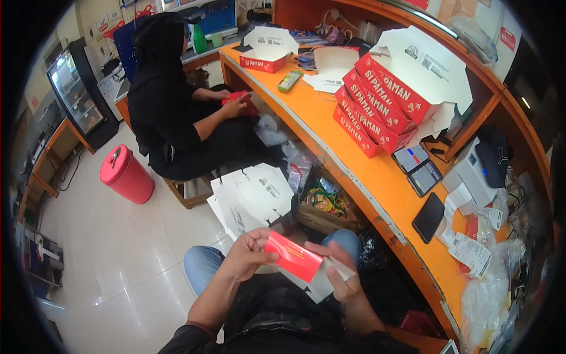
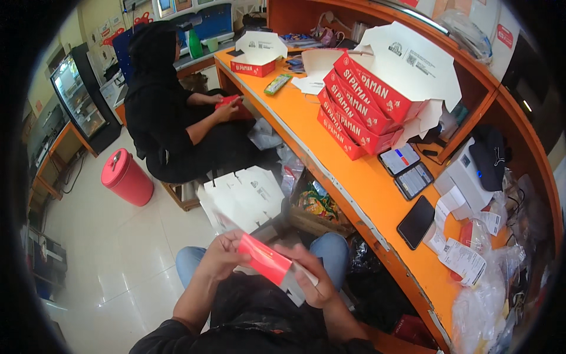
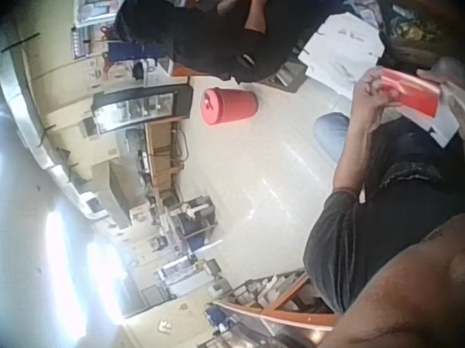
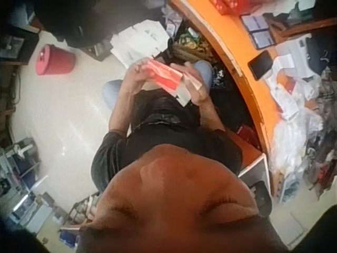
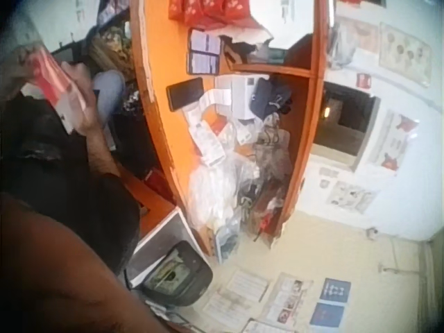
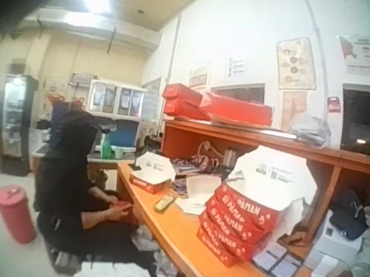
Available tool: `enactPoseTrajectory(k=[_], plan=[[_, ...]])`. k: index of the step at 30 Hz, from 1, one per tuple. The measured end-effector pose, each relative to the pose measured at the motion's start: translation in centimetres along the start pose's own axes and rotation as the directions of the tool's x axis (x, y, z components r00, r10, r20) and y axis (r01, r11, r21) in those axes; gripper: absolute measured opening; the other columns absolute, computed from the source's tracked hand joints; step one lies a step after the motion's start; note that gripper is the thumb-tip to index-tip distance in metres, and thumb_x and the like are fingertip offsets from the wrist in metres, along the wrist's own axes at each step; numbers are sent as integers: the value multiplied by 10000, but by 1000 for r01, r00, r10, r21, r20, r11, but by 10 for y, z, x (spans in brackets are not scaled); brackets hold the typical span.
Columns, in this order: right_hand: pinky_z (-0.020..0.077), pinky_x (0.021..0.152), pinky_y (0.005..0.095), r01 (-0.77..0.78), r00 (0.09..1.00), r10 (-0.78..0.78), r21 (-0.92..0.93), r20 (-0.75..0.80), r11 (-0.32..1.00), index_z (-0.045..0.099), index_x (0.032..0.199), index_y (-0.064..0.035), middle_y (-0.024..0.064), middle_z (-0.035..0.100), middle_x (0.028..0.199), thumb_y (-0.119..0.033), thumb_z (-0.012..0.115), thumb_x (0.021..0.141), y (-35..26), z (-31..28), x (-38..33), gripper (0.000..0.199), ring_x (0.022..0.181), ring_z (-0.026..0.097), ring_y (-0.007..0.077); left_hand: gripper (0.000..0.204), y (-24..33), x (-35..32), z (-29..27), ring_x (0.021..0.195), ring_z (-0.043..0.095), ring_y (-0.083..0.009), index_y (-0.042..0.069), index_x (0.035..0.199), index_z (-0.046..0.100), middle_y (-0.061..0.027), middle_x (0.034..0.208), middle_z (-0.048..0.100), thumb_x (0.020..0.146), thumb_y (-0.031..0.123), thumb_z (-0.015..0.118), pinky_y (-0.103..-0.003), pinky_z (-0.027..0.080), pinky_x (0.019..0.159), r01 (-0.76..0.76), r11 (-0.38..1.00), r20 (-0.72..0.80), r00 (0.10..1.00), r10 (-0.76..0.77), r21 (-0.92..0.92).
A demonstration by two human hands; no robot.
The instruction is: The person assembles cardboard food boxes by hand. The person takes flat packaging sheets, folds them into a box shape, and stacks the completed boxes on a desk.
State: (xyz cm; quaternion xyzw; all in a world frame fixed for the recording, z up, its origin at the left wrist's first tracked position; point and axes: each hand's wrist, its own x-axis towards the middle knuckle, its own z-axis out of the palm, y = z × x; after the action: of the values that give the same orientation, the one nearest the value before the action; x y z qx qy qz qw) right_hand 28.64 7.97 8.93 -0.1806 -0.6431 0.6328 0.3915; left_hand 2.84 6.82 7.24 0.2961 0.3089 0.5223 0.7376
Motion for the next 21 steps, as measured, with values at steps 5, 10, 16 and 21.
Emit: enactPoseTrajectory(k=[5,10,16,21], plan=[[433,1039,443,234,918,-325,-351,-229,907,430,1433,-60,287,430,1412,-387,586,989,5,10,10,573,1244,540,370,354,-27,-5,27,927,713,-196,-51,1163,585,-140,1083,713,835,-98,708,-347,610,826,-41,980,-143,987,70,194],[498,959,410,275,931,-365,-691,18,668,624,1193,-55,253,479,1348,-245,760,879,4,8,24,391,1181,565,388,435,-30,-8,22,970,699,-209,-31,1289,503,-131,1147,666,881,-23,654,-344,600,848,-25,987,-211,976,59,162],[491,977,414,363,924,-236,-494,301,790,677,1123,-65,244,475,1354,-157,788,832,6,-7,15,325,1202,555,395,499,-22,-14,6,918,713,-226,5,1348,384,-131,1158,634,925,41,648,-371,632,788,57,995,-178,983,-41,86],[474,1005,427,423,906,-307,-670,293,610,693,1233,-124,289,402,1451,-186,752,858,15,7,15,385,1209,544,415,448,-10,-27,21,996,692,-247,-7,1361,318,-164,1227,584,998,72,567,-374,618,829,83,978,-167,985,-51,191]])
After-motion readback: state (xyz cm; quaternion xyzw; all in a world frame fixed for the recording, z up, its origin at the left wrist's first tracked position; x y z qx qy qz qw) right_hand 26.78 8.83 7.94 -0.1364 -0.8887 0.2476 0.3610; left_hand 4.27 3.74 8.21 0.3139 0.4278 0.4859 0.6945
